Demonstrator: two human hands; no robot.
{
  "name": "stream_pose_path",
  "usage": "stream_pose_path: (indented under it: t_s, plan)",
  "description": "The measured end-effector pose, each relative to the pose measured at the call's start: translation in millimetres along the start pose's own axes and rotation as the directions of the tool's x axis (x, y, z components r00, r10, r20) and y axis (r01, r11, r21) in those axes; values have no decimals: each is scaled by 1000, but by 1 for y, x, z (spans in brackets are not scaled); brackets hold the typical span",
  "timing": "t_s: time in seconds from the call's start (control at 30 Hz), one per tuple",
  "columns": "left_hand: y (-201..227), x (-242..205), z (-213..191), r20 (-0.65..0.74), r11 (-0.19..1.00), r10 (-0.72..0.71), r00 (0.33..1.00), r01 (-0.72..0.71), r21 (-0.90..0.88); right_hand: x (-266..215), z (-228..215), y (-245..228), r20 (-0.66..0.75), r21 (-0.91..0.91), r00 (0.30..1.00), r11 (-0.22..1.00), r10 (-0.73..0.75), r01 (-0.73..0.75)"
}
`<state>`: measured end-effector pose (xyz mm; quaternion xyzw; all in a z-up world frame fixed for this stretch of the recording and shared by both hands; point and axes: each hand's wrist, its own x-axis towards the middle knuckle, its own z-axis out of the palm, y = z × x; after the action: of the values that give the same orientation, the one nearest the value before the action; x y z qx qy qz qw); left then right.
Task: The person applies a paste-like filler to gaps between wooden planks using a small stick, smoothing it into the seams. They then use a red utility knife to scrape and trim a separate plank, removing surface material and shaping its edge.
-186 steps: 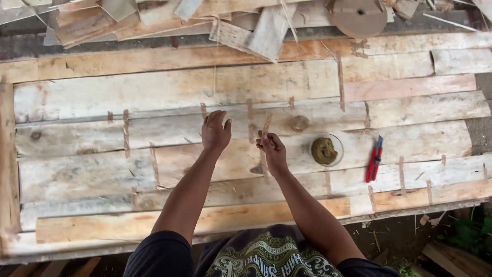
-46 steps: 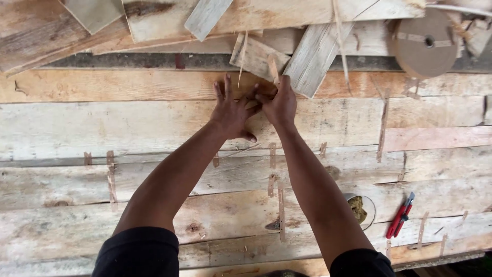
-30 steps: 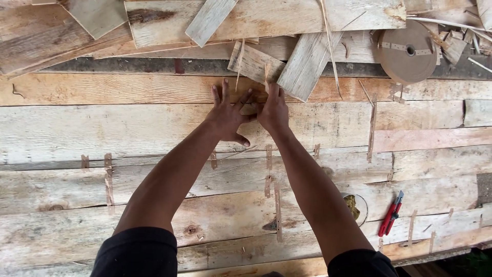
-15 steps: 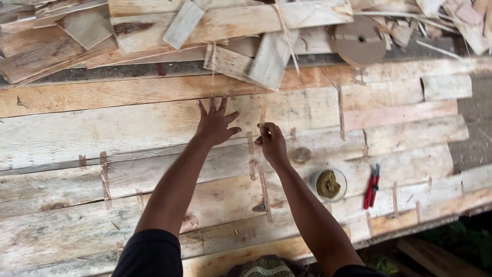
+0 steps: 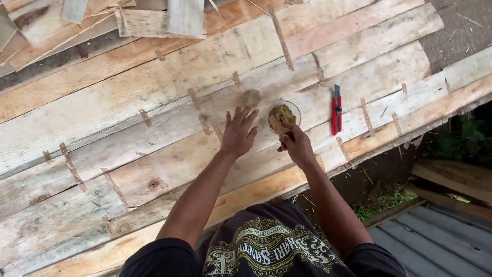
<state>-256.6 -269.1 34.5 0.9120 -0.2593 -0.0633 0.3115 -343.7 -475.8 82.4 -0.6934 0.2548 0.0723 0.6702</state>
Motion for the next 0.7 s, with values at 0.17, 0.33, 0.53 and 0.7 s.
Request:
stream_pose_path:
  t_s: [0.17,0.33,0.53,0.7]
  plan:
    - [57,8,1,132,996,30,991,-42,83,7,-30,22,-100,81,994,996,-35,43]
    - [94,19,-2,214,976,50,975,-93,196,18,-48,39,-200,136,980,991,9,18]
    - [118,33,7,357,942,-24,934,-99,320,27,-56,35,-150,155,975,978,165,-141]
    - [115,47,23,489,856,-99,866,-176,486,30,-54,19,-152,158,962,966,228,-204]
